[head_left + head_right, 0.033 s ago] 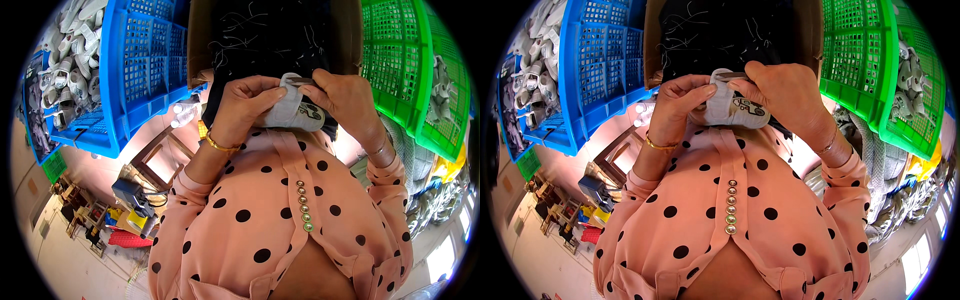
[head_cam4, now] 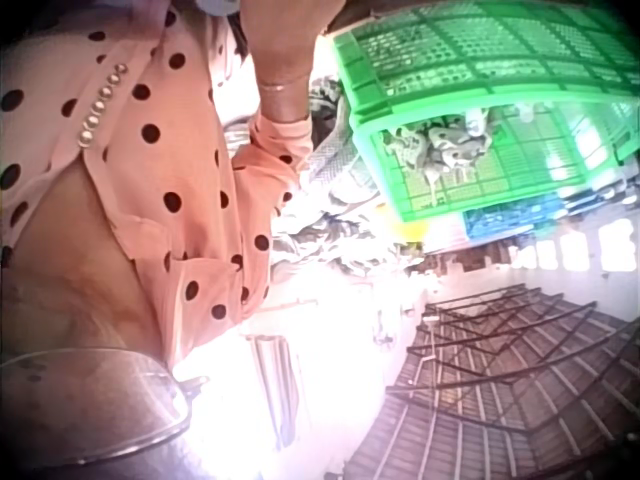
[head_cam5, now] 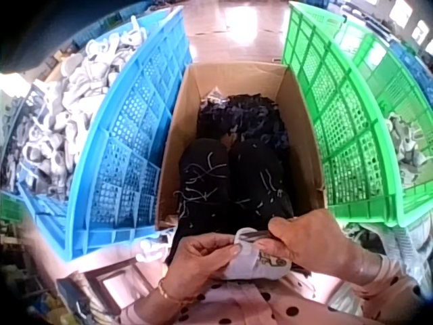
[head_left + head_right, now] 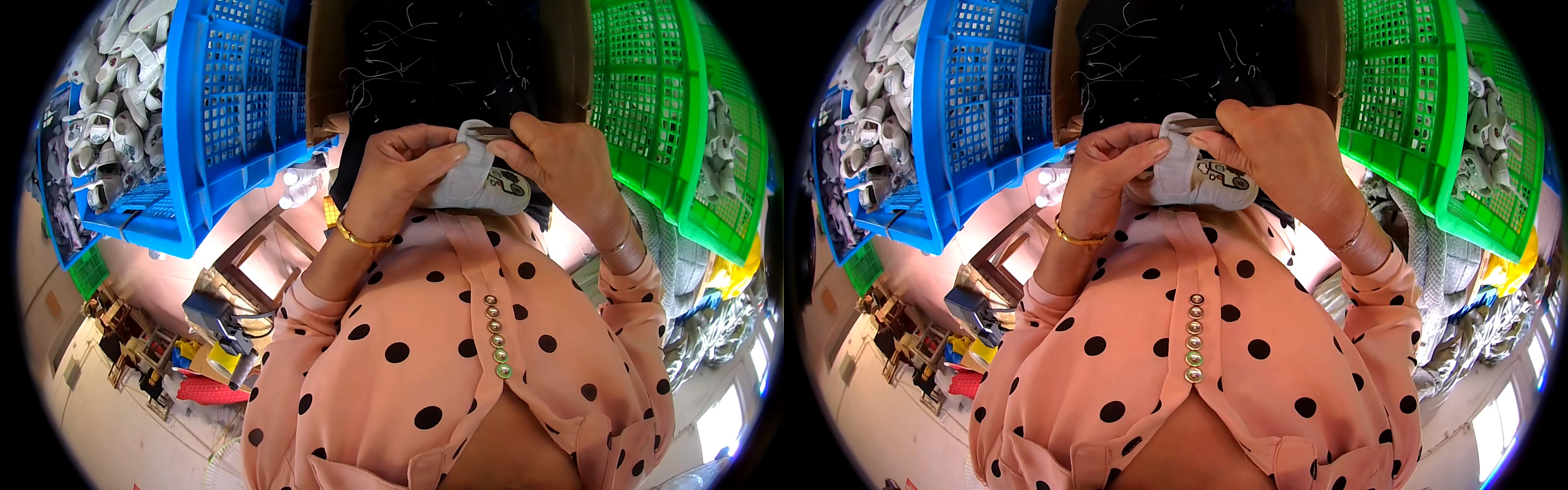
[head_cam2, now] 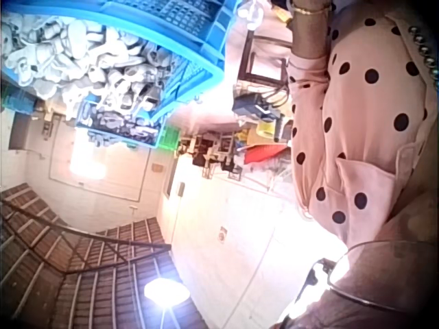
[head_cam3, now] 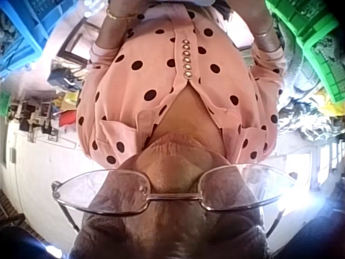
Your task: The person uses scissors to trim loose threads and excess fabric from the edges of white baby slippers. They handle the slippers one at a time, picking them from a blue crate, performing the trimming, and placing the finished items into a green crate.
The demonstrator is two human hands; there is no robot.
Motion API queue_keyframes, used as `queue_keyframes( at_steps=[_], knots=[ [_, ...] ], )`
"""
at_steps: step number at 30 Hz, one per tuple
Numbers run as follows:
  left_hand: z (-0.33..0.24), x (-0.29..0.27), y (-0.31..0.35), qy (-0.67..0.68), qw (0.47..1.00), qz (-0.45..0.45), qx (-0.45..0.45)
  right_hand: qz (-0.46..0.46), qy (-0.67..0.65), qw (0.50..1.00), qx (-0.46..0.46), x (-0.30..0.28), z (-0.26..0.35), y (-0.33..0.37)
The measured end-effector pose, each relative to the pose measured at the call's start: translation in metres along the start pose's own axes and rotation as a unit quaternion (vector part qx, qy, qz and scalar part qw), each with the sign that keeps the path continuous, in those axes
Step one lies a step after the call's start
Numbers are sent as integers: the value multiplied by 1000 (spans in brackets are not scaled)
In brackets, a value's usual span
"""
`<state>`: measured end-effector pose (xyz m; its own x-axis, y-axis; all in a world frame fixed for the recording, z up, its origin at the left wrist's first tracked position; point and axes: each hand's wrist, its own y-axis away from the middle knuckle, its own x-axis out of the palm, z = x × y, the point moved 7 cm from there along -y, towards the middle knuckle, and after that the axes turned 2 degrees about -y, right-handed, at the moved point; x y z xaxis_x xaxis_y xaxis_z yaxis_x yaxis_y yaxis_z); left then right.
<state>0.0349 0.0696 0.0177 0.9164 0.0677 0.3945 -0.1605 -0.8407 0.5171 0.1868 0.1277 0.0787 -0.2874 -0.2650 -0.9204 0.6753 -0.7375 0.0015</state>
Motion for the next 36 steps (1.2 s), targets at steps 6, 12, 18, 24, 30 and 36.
queue_keyframes(
  at_steps=[6,12,18,24,30,36],
  knots=[
    [0,1,2,13,1000,2,1,-17,39,999,-12,-2,6,0],
    [3,-1,3,3,1000,-3,-3,-19,48,998,-23,-2,10,2],
    [8,-3,2,-24,1000,-2,20,-20,28,999,-24,4,6,4],
    [6,-2,4,-29,1000,2,11,-21,-236,967,94,17,-20,8],
    [-10,4,6,-125,987,-30,98,61,-461,870,164,34,-4,6],
    [-45,11,8,-402,846,-95,336,78,-528,823,196,42,0,5]
  ],
)
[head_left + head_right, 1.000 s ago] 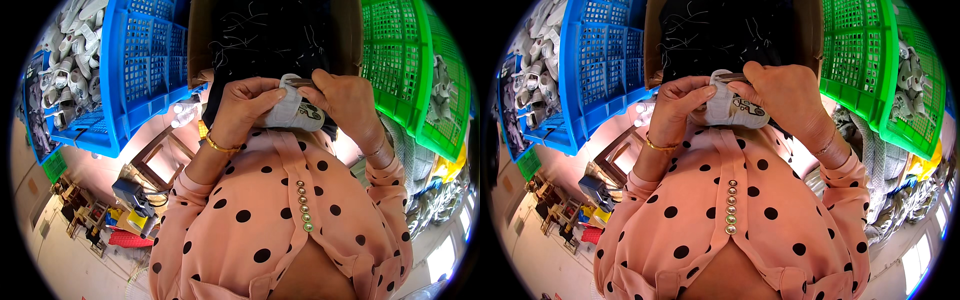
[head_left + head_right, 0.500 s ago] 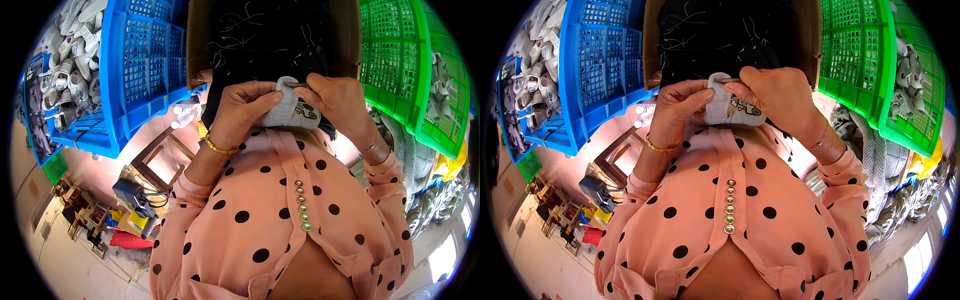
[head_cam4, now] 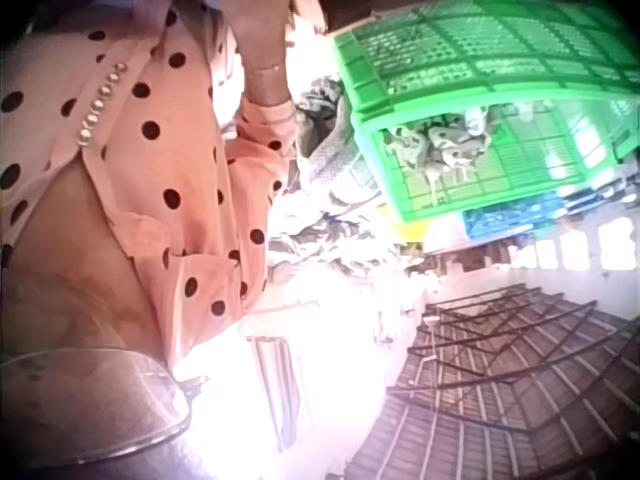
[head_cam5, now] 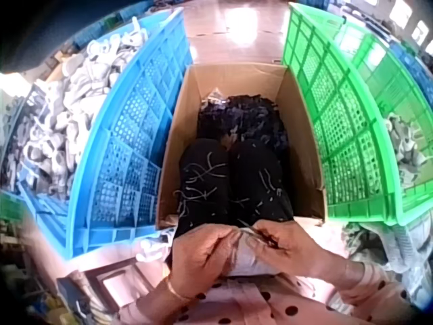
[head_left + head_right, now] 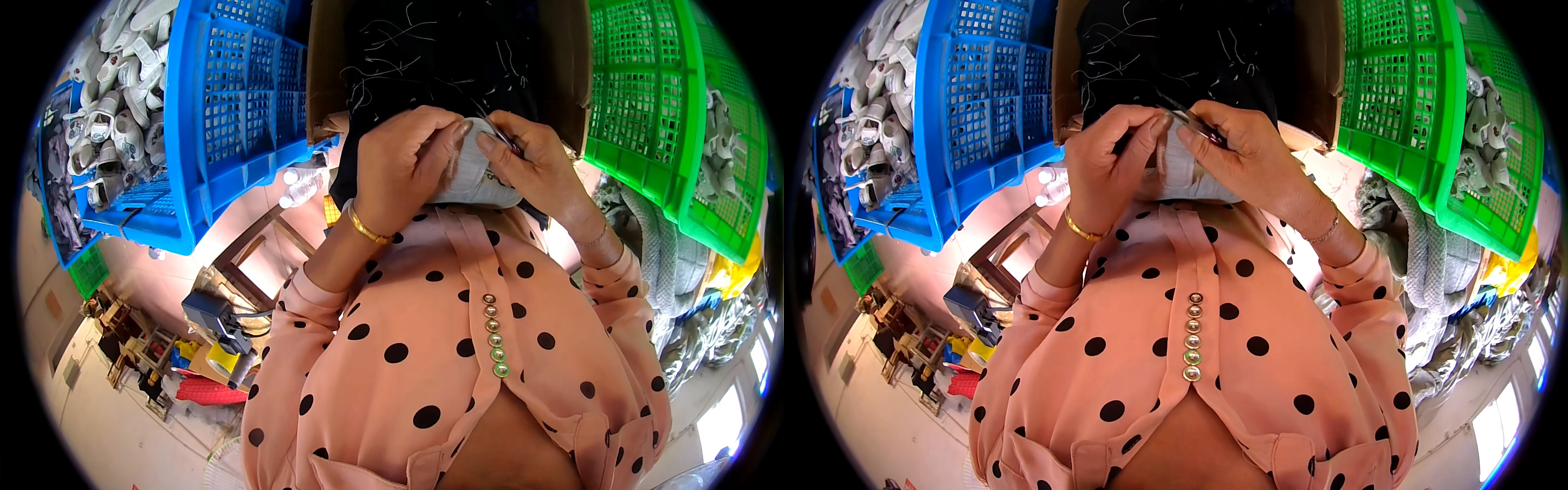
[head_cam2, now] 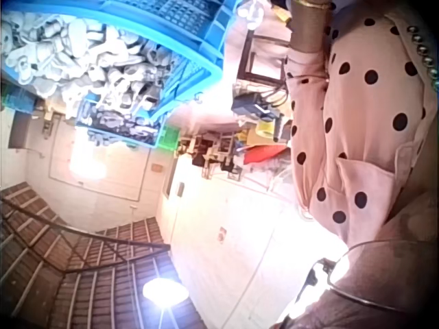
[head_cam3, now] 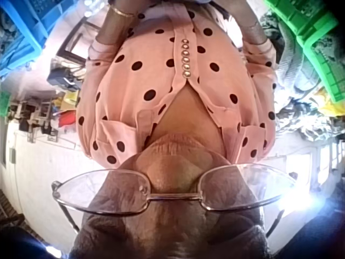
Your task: The person uses scissors to trim loose threads and excess fabric from the edges of white baby slippers. They handle the slippers one at a time, picking them from a blue crate, performing the trimming, and placing the finished items into a green crate.
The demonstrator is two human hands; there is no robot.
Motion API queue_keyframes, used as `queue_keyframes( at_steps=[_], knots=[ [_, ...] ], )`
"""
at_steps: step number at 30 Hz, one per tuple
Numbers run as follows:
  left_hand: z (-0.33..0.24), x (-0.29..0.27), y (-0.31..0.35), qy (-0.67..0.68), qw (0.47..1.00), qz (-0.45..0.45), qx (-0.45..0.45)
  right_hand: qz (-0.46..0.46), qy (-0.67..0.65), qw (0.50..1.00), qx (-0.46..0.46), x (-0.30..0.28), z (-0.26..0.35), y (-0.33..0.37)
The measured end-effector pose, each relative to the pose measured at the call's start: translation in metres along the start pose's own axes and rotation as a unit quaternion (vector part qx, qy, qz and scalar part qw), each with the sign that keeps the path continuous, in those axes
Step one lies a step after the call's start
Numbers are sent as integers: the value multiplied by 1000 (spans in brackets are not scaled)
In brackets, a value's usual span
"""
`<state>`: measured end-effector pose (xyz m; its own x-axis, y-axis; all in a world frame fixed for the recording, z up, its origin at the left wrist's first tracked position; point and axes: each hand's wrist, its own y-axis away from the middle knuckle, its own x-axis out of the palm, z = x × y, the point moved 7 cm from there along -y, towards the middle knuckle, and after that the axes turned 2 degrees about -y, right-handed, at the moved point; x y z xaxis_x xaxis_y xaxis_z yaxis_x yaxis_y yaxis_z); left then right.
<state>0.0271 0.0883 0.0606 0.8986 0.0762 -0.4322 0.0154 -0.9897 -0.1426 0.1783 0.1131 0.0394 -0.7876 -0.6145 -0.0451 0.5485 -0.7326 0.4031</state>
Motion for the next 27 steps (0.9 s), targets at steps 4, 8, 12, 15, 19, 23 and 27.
queue_keyframes(
  at_steps=[4,8,12,15,19,23,27],
  knots=[
    [24,-32,-18,-289,951,-98,56,13,-107,994,26,-1,-13,-2],
    [18,-46,-24,-392,905,-146,78,0,-128,991,42,-2,-16,-3],
    [11,-16,-7,-65,997,47,23,-6,-76,996,44,-1,-12,-7],
    [15,2,-1,1,994,106,-29,-14,-65,998,14,-4,-7,-11],
    [40,5,3,257,941,108,-192,-51,-117,992,2,-12,-12,-18],
    [26,7,2,216,949,158,-169,-54,-176,983,1,-11,-16,-22],
    [22,11,2,136,973,148,-117,-64,-184,981,-7,-9,-9,-22]
  ],
)
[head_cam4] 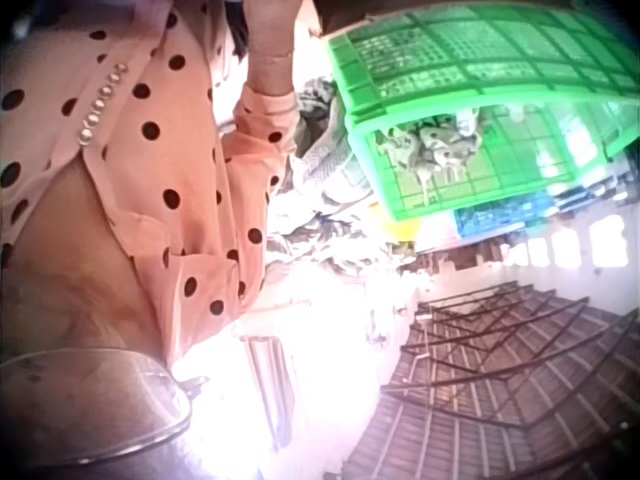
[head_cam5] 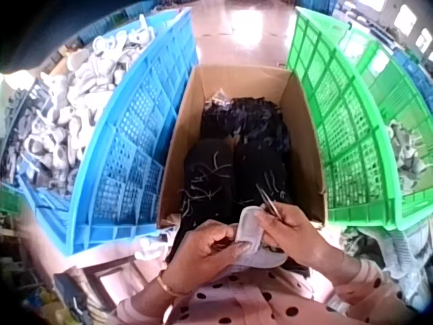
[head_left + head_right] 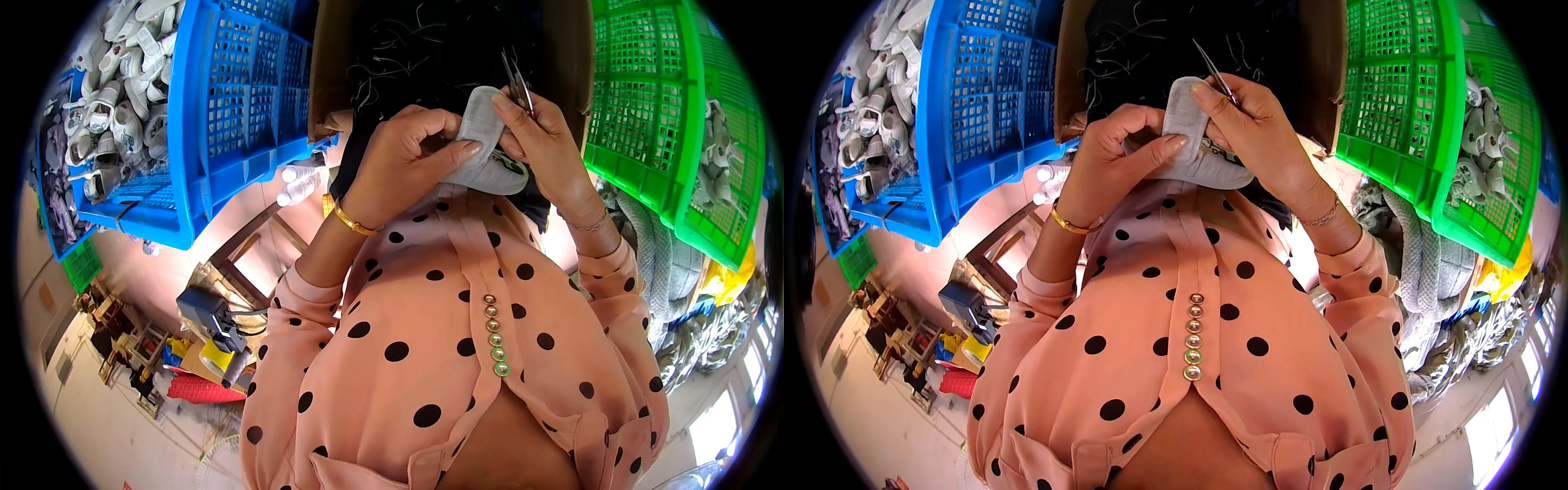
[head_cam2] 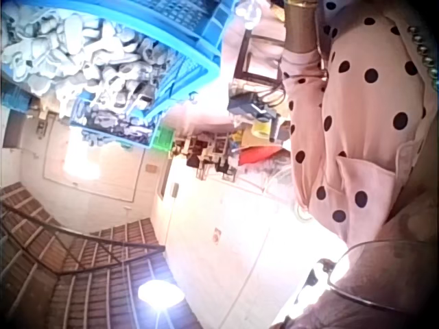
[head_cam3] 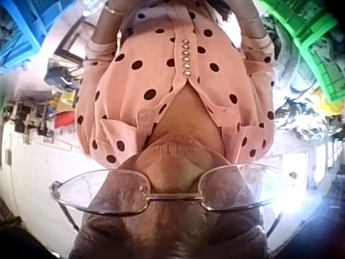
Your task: The person uses scissors to trim loose threads and excess fabric from the edges of white baby slippers. They handle the slippers one at a time, picking them from a blue crate, performing the trimming, and placing the finished items into a green crate.
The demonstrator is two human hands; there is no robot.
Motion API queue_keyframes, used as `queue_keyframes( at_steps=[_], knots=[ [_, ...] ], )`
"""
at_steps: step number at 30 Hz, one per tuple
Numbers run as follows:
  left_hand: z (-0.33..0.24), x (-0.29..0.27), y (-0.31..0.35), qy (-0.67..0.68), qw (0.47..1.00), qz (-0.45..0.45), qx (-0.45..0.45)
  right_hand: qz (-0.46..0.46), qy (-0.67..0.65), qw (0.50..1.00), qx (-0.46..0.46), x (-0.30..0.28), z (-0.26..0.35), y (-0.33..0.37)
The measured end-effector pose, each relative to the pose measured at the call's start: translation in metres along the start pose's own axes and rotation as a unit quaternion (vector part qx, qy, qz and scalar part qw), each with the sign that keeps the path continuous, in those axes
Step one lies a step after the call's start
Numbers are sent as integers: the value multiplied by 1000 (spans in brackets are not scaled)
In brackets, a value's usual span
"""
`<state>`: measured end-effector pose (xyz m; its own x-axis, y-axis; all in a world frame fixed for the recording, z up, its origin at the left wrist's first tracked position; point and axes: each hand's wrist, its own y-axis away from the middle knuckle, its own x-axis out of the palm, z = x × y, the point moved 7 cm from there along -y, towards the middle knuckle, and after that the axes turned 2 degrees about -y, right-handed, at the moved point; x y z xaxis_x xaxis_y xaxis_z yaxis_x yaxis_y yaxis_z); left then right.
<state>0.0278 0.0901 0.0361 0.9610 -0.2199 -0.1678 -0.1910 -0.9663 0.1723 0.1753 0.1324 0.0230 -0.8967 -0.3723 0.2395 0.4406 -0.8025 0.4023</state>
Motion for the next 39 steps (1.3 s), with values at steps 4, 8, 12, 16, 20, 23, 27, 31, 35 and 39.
queue_keyframes(
  at_steps=[4,8,12,16,20,23,27,31,35,39],
  knots=[
    [-19,-5,-1,16,999,-43,3,-23,9,998,-54,2,26,3],
    [-74,-18,3,-215,940,-122,236,-79,93,976,-180,-9,68,14],
    [-93,-11,16,-337,845,-188,369,-124,156,972,-126,-31,65,21],
    [-78,10,28,-304,802,-180,481,-112,121,986,-30,-34,40,19],
    [-56,42,38,-270,839,-60,469,-43,100,992,62,-47,6,3],
    [-42,57,38,-242,905,84,340,-37,99,991,85,-59,-17,4],
    [-5,34,46,-162,973,28,161,-40,103,992,53,-55,-28,15],
    [17,43,52,-208,978,25,16,-58,107,992,29,-57,-36,26],
    [22,51,53,-166,984,64,0,-81,61,995,21,-62,-46,37],
    [7,39,52,-229,969,70,58,-100,-10,993,59,-72,-60,49]
  ],
)
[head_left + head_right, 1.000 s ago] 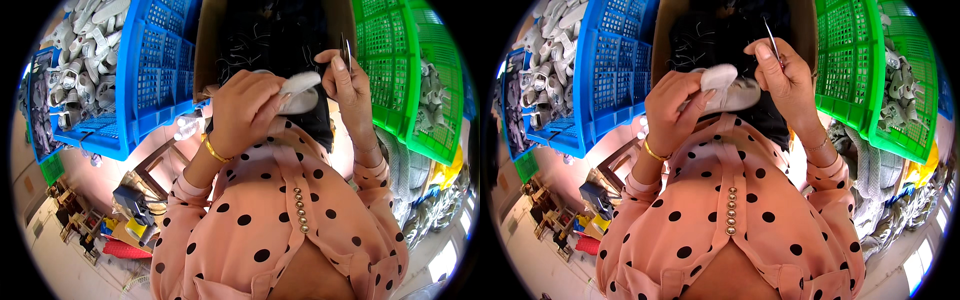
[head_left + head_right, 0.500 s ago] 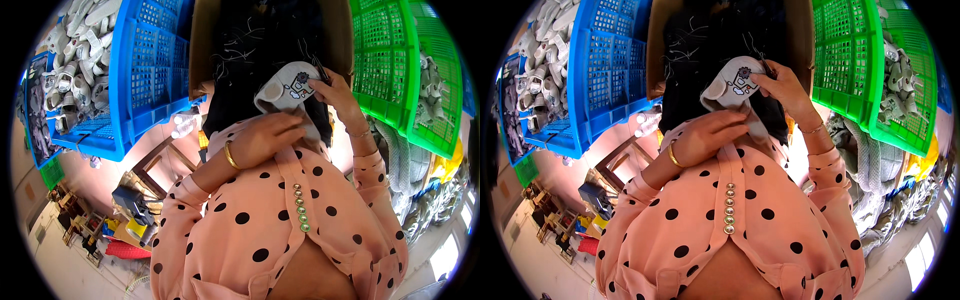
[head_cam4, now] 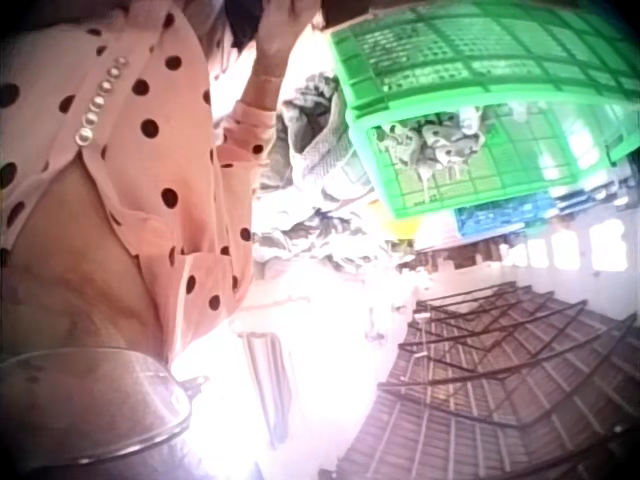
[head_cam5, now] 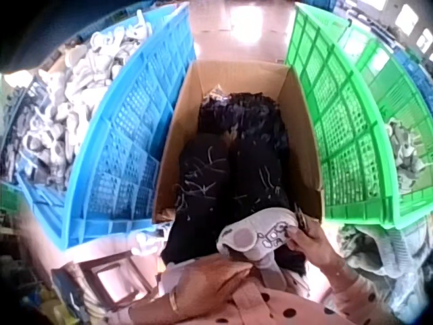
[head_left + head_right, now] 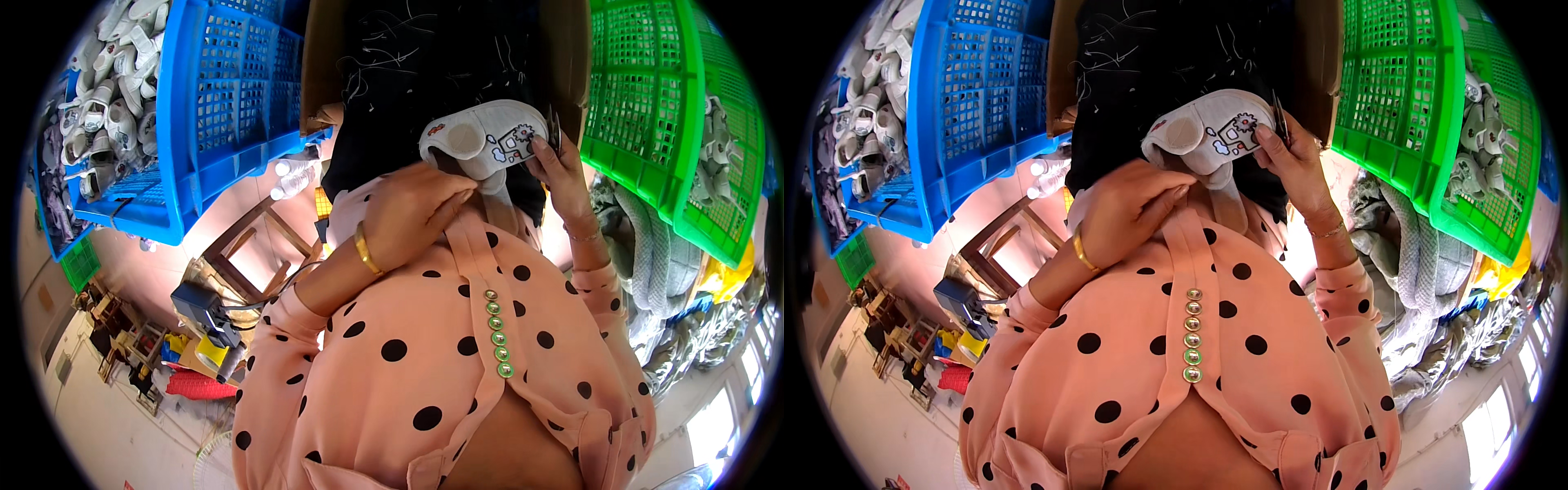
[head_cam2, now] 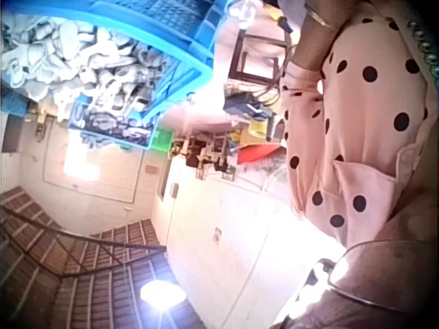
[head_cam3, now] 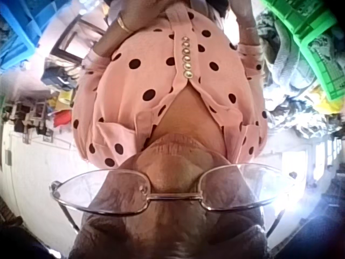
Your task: The person uses scissors to trim loose threads and excess fabric from the edges of white baby slippers. They handle the slippers one at a time, picking them from a blue crate, performing the trimming, and placing the finished items into a green crate.
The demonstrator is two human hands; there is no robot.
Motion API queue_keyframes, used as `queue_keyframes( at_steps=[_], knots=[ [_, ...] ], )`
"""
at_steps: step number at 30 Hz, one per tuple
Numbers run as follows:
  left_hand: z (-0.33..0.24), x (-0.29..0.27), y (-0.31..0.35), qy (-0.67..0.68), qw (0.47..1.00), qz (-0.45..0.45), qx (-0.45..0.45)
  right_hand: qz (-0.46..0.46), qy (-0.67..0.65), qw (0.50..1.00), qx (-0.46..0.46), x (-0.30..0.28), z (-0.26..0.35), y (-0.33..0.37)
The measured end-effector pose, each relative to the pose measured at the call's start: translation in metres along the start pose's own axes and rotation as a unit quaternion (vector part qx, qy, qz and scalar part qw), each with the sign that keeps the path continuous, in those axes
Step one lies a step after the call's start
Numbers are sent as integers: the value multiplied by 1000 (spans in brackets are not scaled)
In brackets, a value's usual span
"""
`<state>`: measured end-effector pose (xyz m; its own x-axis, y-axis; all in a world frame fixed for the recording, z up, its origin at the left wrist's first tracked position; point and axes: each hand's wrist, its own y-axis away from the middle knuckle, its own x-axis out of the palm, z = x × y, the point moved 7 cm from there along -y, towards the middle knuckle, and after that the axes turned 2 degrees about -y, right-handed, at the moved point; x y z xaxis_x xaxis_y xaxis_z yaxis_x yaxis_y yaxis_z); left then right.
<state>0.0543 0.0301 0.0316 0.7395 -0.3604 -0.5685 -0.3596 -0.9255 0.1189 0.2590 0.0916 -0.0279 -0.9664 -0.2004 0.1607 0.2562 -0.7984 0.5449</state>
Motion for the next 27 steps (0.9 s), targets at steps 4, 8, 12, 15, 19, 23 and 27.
queue_keyframes(
  at_steps=[4,8,12,15,19,23,27],
  knots=[
    [-18,-40,-9,-127,966,-214,63,20,-53,998,33,-4,-22,4],
    [15,-20,-13,-59,981,-179,48,0,-70,996,50,0,-35,6],
    [13,-21,-12,-49,975,-192,99,-45,255,958,-123,-4,0,10],
    [4,-23,-10,-37,966,-224,125,-113,435,867,-216,10,45,39],
    [-1,-19,-8,-7,964,-223,147,19,327,943,-56,52,21,36],
    [-4,-11,-7,3,969,-149,196,52,132,985,95,59,-7,28],
    [0,-27,-2,-36,987,-112,114,-21,-54,995,82,44,-2,45]
  ],
)
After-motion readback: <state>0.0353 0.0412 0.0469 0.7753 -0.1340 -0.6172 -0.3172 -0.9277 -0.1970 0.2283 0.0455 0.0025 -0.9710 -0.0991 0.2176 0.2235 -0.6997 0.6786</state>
